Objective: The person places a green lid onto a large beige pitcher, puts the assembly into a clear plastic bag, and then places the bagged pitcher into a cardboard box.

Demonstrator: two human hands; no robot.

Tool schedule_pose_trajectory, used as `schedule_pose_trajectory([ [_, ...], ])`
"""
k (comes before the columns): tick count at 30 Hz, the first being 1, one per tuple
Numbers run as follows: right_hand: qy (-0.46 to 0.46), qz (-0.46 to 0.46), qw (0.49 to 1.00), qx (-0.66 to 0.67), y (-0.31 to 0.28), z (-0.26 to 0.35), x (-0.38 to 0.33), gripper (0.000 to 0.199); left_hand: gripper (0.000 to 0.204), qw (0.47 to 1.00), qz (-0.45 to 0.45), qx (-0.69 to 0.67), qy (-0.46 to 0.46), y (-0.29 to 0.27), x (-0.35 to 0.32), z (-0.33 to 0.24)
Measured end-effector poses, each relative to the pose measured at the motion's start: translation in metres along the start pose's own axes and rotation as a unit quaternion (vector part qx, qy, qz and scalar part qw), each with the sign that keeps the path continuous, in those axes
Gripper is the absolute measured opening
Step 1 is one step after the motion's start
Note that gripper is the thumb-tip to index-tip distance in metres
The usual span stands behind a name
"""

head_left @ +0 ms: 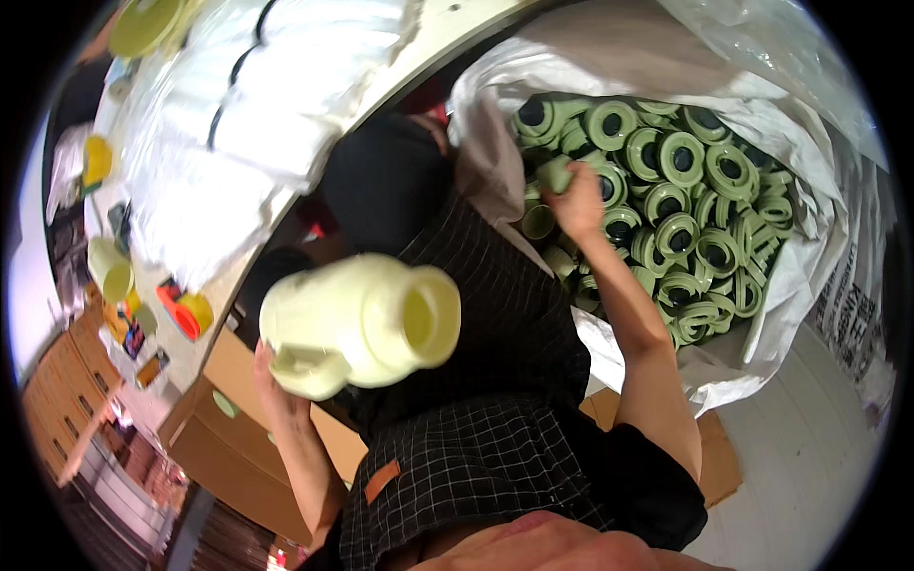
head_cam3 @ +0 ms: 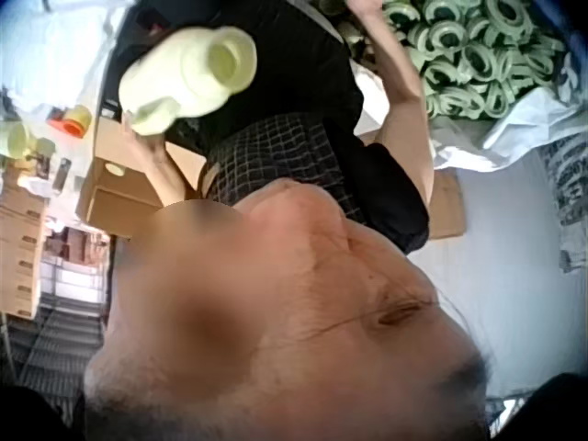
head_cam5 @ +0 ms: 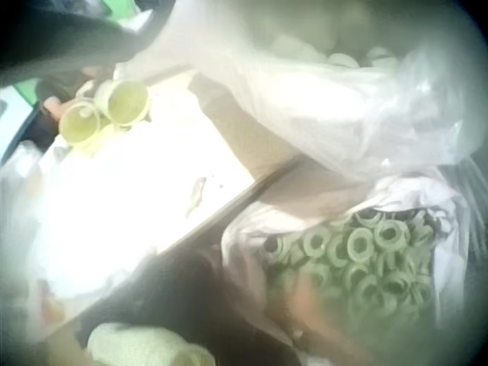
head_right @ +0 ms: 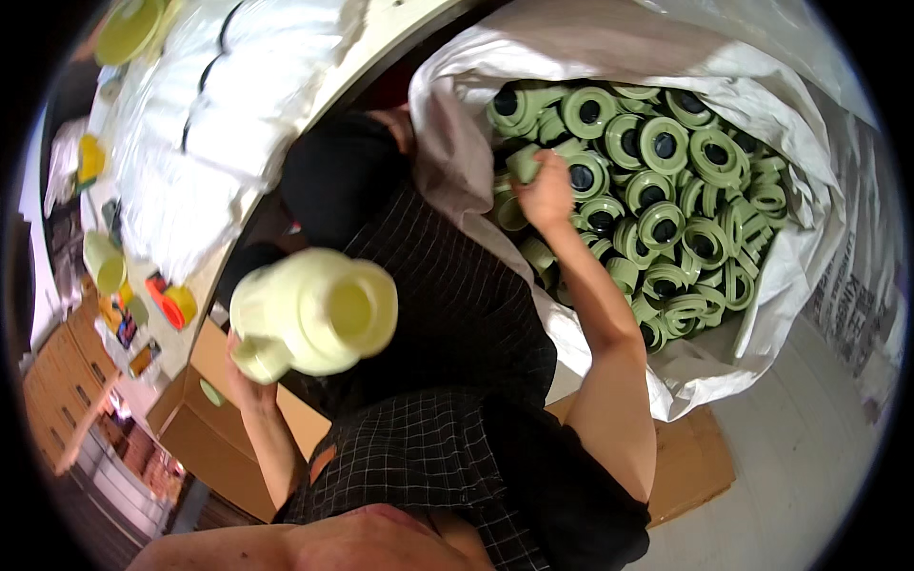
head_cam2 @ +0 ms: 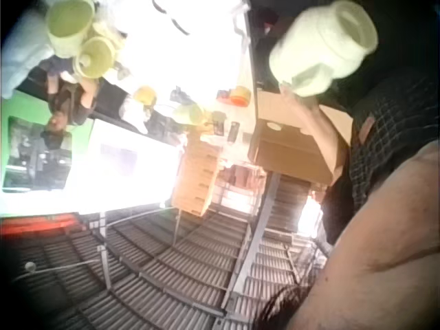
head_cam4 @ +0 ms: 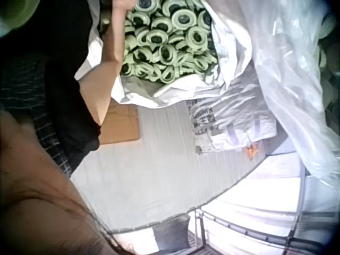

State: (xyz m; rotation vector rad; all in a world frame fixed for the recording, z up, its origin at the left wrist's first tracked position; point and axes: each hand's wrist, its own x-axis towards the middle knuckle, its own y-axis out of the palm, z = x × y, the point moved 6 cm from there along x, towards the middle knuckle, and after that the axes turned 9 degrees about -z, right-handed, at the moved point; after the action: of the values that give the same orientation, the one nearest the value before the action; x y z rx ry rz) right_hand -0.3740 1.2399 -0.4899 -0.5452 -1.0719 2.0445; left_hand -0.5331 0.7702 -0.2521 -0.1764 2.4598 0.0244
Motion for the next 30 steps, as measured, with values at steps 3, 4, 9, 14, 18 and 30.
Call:
schedule_pose_trajectory([
  [3, 0.116, -0.013, 0.946, 0.302, -0.068, 0.029, -0.008, 0.055, 0.046, 0.999, -0.022, -0.048, -0.003, -0.01, 0.014, 0.01],
  [4, 0.173, 0.012, 0.867, 0.468, -0.084, 0.051, -0.016, 0.056, 0.043, 0.996, 0.049, -0.068, 0.015, 0.0, 0.012, 0.006],
  [9, 0.067, 0.31, 0.68, 0.661, -0.114, 0.221, -0.069, 0.07, 0.034, 0.993, 0.075, -0.068, 0.058, 0.008, -0.012, 0.0],
  [14, -0.334, 0.13, 0.773, 0.524, -0.161, 0.286, -0.075, 0.064, 0.029, 0.995, 0.065, -0.08, 0.005, -0.01, -0.037, 0.003],
  [18, -0.489, 0.051, 0.741, 0.458, -0.185, 0.302, -0.104, 0.067, 0.024, 0.99, -0.084, -0.089, 0.068, -0.038, -0.037, 0.006],
  [30, -0.056, 0.039, 0.884, 0.463, -0.093, 0.203, -0.06, 0.039, 0.031, 0.813, 0.287, 0.06, 0.502, 0.071, -0.051, -0.145],
])
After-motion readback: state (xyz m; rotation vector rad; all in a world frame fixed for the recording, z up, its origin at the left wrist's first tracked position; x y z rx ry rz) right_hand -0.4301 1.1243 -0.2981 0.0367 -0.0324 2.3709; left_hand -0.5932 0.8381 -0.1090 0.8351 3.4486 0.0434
